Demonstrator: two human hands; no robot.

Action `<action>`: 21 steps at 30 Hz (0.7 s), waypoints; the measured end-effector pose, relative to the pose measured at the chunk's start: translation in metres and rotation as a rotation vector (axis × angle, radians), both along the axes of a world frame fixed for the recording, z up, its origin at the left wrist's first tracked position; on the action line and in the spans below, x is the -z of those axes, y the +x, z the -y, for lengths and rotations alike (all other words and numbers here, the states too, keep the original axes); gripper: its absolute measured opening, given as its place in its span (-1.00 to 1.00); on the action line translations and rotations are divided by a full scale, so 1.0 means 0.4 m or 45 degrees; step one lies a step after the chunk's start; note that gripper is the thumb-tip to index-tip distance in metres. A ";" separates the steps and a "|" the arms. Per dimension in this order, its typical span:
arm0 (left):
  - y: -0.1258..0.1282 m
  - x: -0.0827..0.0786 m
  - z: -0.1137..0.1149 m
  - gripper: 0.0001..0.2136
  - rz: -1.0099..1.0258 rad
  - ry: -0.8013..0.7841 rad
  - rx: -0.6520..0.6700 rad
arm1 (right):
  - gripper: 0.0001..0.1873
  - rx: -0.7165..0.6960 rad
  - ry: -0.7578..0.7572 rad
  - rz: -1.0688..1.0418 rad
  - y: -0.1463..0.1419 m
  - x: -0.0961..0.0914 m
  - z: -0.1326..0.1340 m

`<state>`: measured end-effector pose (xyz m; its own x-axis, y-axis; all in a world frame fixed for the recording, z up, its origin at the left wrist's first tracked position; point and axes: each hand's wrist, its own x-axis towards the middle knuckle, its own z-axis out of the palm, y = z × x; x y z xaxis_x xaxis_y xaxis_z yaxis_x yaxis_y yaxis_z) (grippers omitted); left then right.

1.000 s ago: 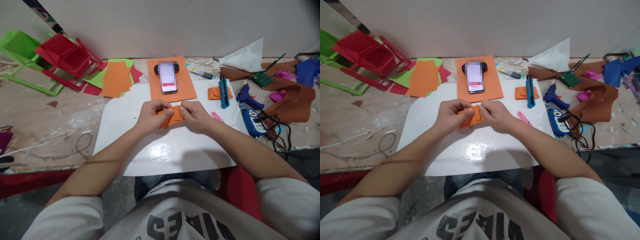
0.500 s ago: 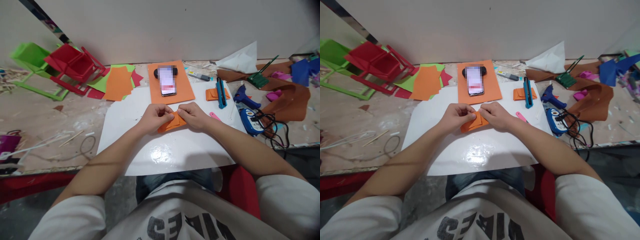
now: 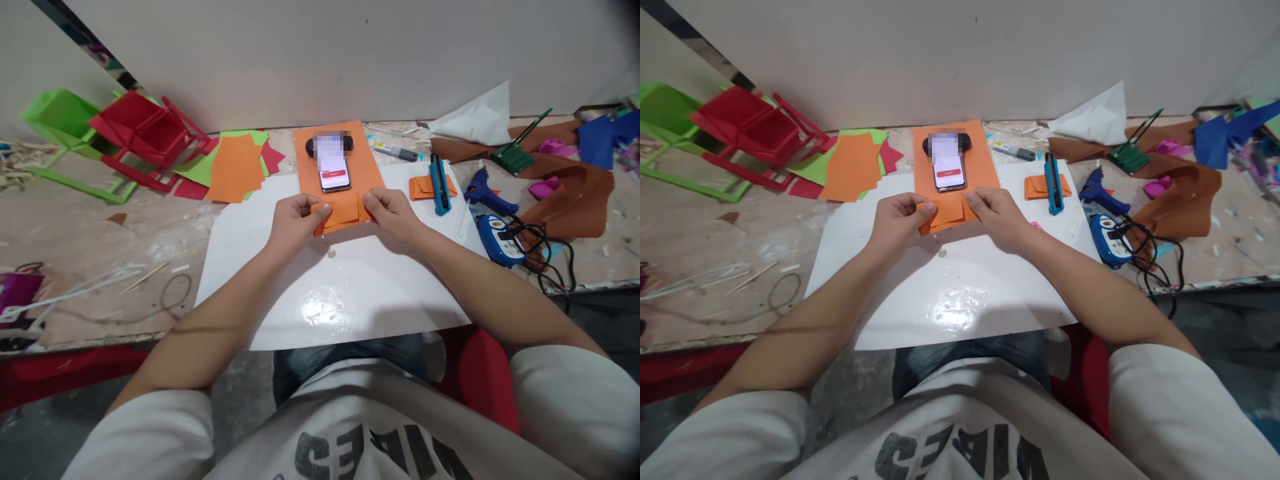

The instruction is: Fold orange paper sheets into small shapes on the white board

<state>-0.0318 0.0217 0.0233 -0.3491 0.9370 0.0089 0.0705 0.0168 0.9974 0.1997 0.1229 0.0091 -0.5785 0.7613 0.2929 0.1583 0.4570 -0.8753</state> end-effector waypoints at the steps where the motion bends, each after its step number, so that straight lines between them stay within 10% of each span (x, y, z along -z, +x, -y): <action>1: 0.000 0.002 -0.002 -0.72 0.003 0.006 -0.029 | -0.10 -0.034 -0.020 0.021 0.001 0.001 -0.002; 14: 0.000 0.005 -0.010 -0.81 -0.029 -0.024 -0.112 | -0.10 0.213 0.054 -0.019 0.002 0.029 -0.031; 21: 0.001 0.025 -0.009 -0.89 -0.163 0.011 -0.109 | -0.05 0.091 -0.320 -0.163 -0.013 0.024 -0.018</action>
